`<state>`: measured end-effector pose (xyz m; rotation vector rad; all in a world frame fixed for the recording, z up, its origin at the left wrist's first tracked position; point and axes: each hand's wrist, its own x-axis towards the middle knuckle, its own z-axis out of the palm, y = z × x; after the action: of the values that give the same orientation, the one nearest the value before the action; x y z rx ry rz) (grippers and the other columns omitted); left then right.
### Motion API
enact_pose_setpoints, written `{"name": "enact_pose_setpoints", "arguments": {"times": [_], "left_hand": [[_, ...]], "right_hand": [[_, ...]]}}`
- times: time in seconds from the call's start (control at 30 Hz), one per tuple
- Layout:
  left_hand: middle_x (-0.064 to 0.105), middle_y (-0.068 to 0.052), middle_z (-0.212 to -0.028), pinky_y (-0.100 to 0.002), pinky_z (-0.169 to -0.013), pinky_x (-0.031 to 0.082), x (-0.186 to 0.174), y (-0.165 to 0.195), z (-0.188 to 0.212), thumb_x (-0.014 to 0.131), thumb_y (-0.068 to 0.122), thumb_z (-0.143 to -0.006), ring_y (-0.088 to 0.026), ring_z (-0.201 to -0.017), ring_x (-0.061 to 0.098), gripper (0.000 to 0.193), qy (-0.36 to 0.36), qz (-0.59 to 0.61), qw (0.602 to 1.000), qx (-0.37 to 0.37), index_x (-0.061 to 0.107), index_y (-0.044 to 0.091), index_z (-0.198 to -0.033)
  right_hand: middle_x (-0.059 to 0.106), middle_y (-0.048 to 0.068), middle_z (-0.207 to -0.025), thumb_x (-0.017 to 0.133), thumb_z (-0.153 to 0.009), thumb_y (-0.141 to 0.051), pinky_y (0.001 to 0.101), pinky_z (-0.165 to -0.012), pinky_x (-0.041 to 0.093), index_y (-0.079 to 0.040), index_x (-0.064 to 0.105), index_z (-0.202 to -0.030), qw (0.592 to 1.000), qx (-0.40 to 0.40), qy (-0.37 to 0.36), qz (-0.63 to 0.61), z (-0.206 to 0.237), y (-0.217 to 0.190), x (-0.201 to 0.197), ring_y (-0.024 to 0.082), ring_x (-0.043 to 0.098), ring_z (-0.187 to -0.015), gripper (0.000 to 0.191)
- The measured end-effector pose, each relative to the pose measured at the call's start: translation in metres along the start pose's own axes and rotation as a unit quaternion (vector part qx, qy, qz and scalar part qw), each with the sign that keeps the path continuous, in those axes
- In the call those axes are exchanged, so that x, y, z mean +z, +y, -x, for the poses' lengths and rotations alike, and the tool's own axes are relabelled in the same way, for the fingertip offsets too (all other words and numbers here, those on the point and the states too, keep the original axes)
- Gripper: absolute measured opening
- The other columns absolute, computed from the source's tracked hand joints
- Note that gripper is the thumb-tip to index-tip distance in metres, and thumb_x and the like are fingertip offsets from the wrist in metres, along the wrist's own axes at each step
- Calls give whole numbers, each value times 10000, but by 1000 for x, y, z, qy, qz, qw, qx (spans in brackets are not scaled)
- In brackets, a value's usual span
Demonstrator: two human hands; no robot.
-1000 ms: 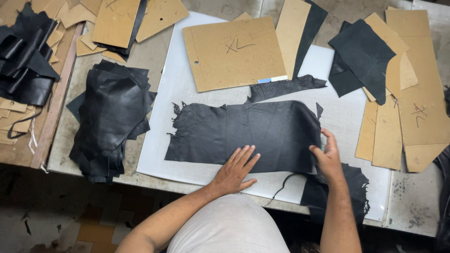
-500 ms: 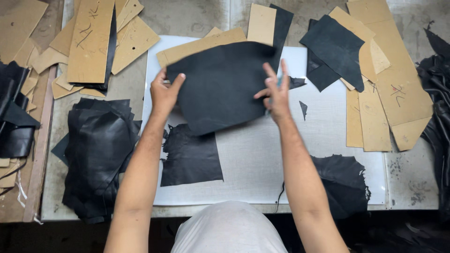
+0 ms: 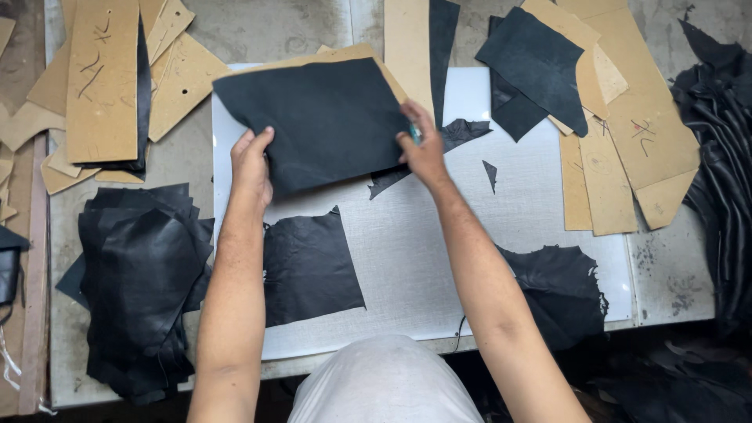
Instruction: The person places cardboard templates on a large piece of black leather, traces the outlines with a pen, and cuts the leather along the marked lines. The cut leather pieces are set aside, and the process is repeated with different templates.
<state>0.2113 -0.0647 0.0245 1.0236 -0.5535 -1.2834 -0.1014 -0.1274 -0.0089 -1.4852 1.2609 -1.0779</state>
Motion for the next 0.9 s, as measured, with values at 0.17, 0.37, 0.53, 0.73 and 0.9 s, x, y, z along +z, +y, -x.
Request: {"name": "enact_pose_setpoints", "arguments": {"times": [0.17, 0.37, 0.53, 0.73, 0.9], "left_hand": [[697, -170, -1252, -345, -1020, 551, -6, 32, -22, 582, 125, -1012, -248, -1150, 679, 293, -41, 61, 987, 143, 638, -39, -1248], [324, -296, -1494, -470, -1088, 355, -23, 21, -57, 589, 274, -1151, -375, -1367, 336, 635, 94, -267, 906, 315, 198, -109, -1471], [659, -136, -1382, -316, -1019, 572, -93, -16, 14, 713, 176, -1061, -201, -1180, 690, 397, 27, -261, 912, 315, 597, 10, -1402], [745, -46, -974, -215, -757, 565, -178, -33, 182, 642, 76, -1052, -79, -853, 687, 152, 146, -285, 930, 181, 692, 8, -1179], [750, -25, -903, -269, -702, 563, -179, -62, 261, 707, 196, -970, -115, -769, 706, 208, 215, -391, 894, 38, 735, 62, -1127]], "right_hand": [[605, 132, -1439, 631, -945, -9, 312, -726, 598, -144, 536, -1465, 983, -27, 112, 143, 1, 26, -64, 215, 686, -1099, 546], [723, 169, -1156, 776, -920, -152, 434, -899, 537, -103, 701, -1266, 922, -36, 28, 385, 27, 22, -74, 325, 687, -1023, 358], [757, 119, -1033, 744, -960, -186, 356, -856, 560, -82, 757, -1153, 964, 6, -59, 261, 101, 14, -54, 220, 720, -930, 219], [772, 99, -861, 765, -880, -355, 360, -627, 471, -120, 818, -1061, 721, 358, -499, 322, 237, 8, -73, 205, 576, -694, 301], [812, 8, -855, 773, -883, -377, 222, -623, 442, -135, 814, -1143, 873, 301, -304, 236, 265, 7, -103, 62, 623, -701, 357]]}}
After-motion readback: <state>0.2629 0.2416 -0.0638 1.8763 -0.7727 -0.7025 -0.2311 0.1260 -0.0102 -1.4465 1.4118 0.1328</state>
